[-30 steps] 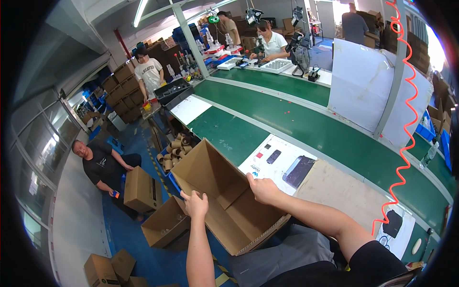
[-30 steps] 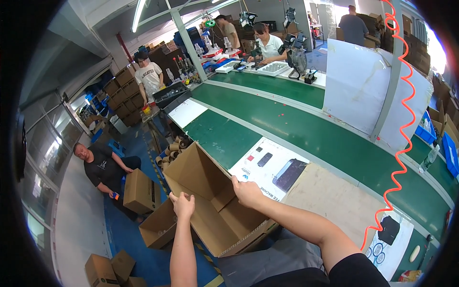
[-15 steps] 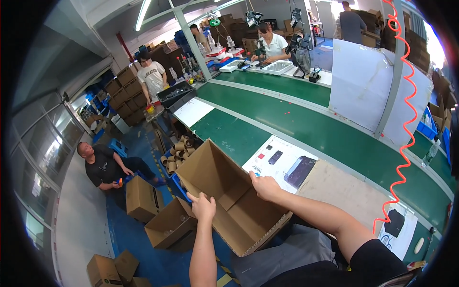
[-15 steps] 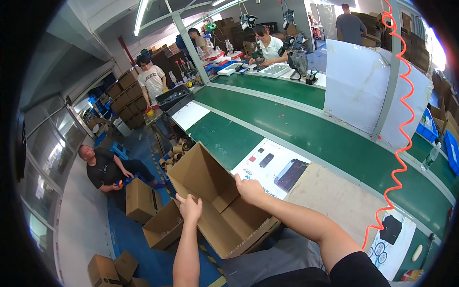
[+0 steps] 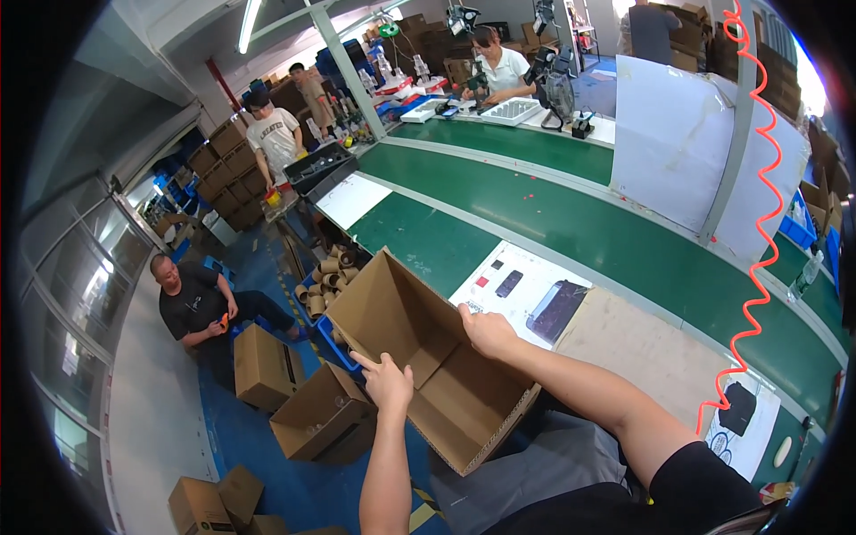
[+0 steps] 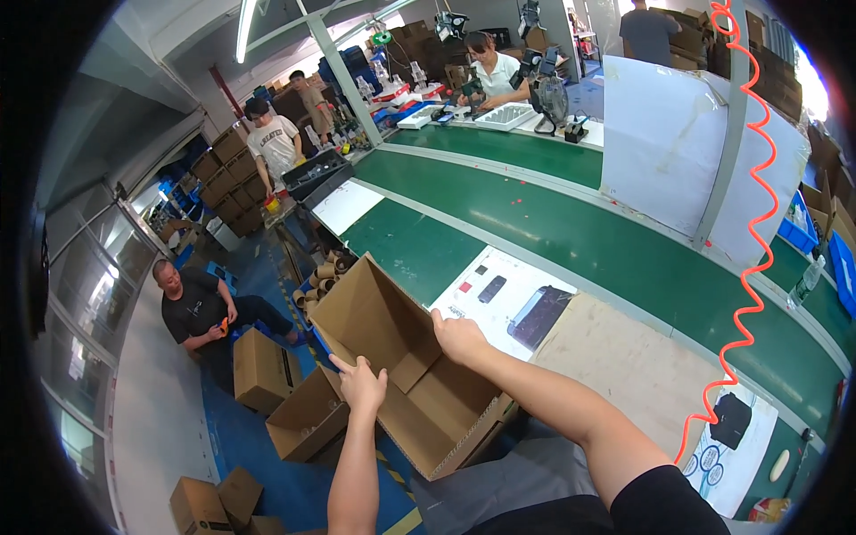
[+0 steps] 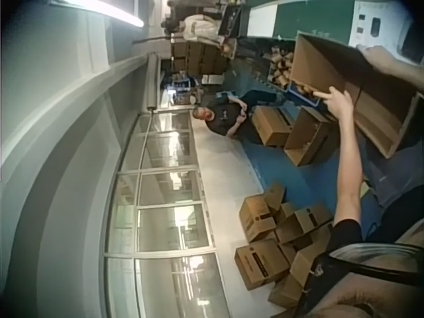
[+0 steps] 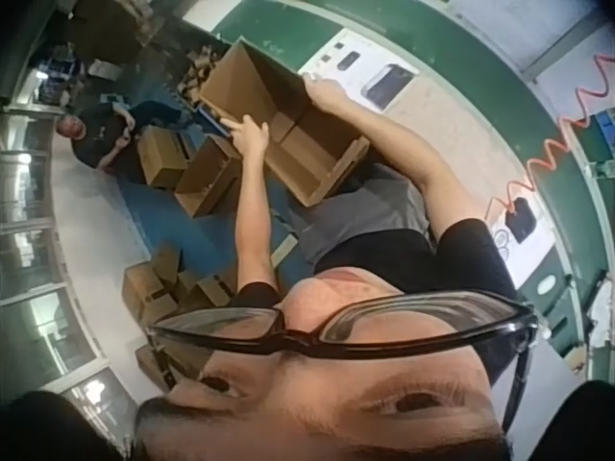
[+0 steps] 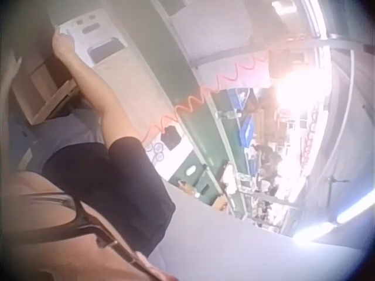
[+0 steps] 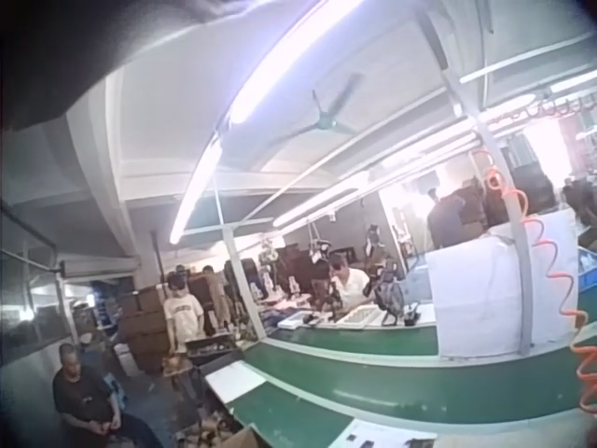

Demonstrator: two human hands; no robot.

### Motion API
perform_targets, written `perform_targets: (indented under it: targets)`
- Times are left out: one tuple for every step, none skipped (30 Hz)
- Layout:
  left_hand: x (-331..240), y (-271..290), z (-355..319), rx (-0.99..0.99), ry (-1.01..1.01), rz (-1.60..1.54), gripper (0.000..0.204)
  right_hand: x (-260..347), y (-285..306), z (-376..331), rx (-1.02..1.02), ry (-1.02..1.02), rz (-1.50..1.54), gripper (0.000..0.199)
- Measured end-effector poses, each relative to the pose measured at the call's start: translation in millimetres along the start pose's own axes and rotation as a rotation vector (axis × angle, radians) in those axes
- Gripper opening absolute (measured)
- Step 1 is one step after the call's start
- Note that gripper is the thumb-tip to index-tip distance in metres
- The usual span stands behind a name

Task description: Cleaning glass lighting components with an air duster and packaging them into cardboard boxes on an assembly line.

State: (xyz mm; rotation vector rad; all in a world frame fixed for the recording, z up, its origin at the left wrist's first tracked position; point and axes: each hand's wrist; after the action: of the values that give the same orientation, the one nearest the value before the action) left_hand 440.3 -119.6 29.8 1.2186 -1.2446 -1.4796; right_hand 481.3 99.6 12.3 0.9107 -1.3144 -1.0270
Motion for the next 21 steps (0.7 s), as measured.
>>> perform_targets:
  targets:
    - [0, 0, 1, -0.003, -0.004, 0.011, 0.038, 0, -1, 3, -0.021, 0.002, 0.017, 0.034]
    - [-1, 0, 1, 0.005, -0.006, 0.013, 0.038, -1, -2, 6, -0.043, 0.003, 0.034, 0.038]
    - [-2, 2, 3, 0.013, -0.003, 0.016, 0.039, -1, -3, 9, -0.038, -0.001, 0.037, 0.038]
    - [-2, 1, 4, 0.021, 0.000, 0.018, 0.041, -2, -3, 12, -0.039, 0.004, 0.044, 0.037]
    - [-1, 0, 6, 0.027, -0.003, 0.020, 0.041, -2, -4, 14, -0.040, 0.009, 0.050, 0.037]
    - [1, -1, 8, 0.021, -0.009, 0.058, 0.044, -1, -5, 16, -0.037, 0.009, 0.051, 0.037]
    - [3, -1, 10, 0.015, -0.017, 0.096, 0.048, -1, -6, 18, -0.031, 0.006, 0.054, 0.035]
    - [3, -1, 11, 0.018, -0.016, 0.096, 0.048, 0, -7, 20, -0.025, 0.003, 0.056, 0.034]
    - [3, 0, 12, 0.020, -0.011, 0.104, 0.049, 0, -7, 21, -0.022, 0.002, 0.057, 0.034]
    - [3, 0, 14, 0.022, -0.005, 0.112, 0.049, 0, -6, 23, -0.021, -0.004, 0.058, 0.033]
    - [3, 0, 16, 0.025, -0.005, 0.114, 0.049, 0, -6, 24, -0.019, -0.011, 0.058, 0.032]
    - [4, -1, 17, 0.026, 0.003, 0.119, 0.049, -1, -5, 24, -0.013, -0.017, 0.060, 0.032]
    - [4, -2, 18, 0.028, 0.011, 0.126, 0.050, -2, -5, 24, -0.019, 0.002, 0.059, 0.031]
    - [4, -1, 21, 0.036, 0.008, 0.127, 0.050, -3, -4, 24, -0.025, 0.021, 0.059, 0.030]
    - [5, 1, 24, 0.039, 0.020, 0.113, 0.049, -3, -4, 25, -0.019, 0.014, 0.061, 0.030]
    - [6, 2, 26, 0.039, 0.035, 0.099, 0.048, -3, -2, 26, -0.030, 0.029, 0.055, 0.030]
    - [7, 2, 25, 0.044, 0.033, 0.100, 0.048, -2, -1, 25, -0.041, 0.043, 0.049, 0.030]
    - [8, 1, 25, 0.038, 0.041, 0.093, 0.047, -2, -2, 25, -0.043, 0.036, 0.050, 0.030]
    - [8, 1, 25, 0.032, 0.050, 0.086, 0.046, -2, -3, 24, -0.049, 0.037, 0.047, 0.029]
    - [8, 2, 24, 0.031, 0.043, 0.087, 0.046, -2, -3, 23, -0.056, 0.038, 0.044, 0.029]
    - [8, 3, 23, 0.033, 0.049, 0.053, 0.046, -2, -3, 22, -0.060, 0.036, 0.044, 0.029]
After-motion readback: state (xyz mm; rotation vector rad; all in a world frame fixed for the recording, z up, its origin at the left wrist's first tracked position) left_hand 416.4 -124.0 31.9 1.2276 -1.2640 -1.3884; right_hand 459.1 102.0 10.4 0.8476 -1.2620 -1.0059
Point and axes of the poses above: each hand's wrist, its own z-axis towards the middle knuckle, its own y-axis out of the back of the hand, x = y × z, and after that the axes turned 6 degrees about x, right-handed
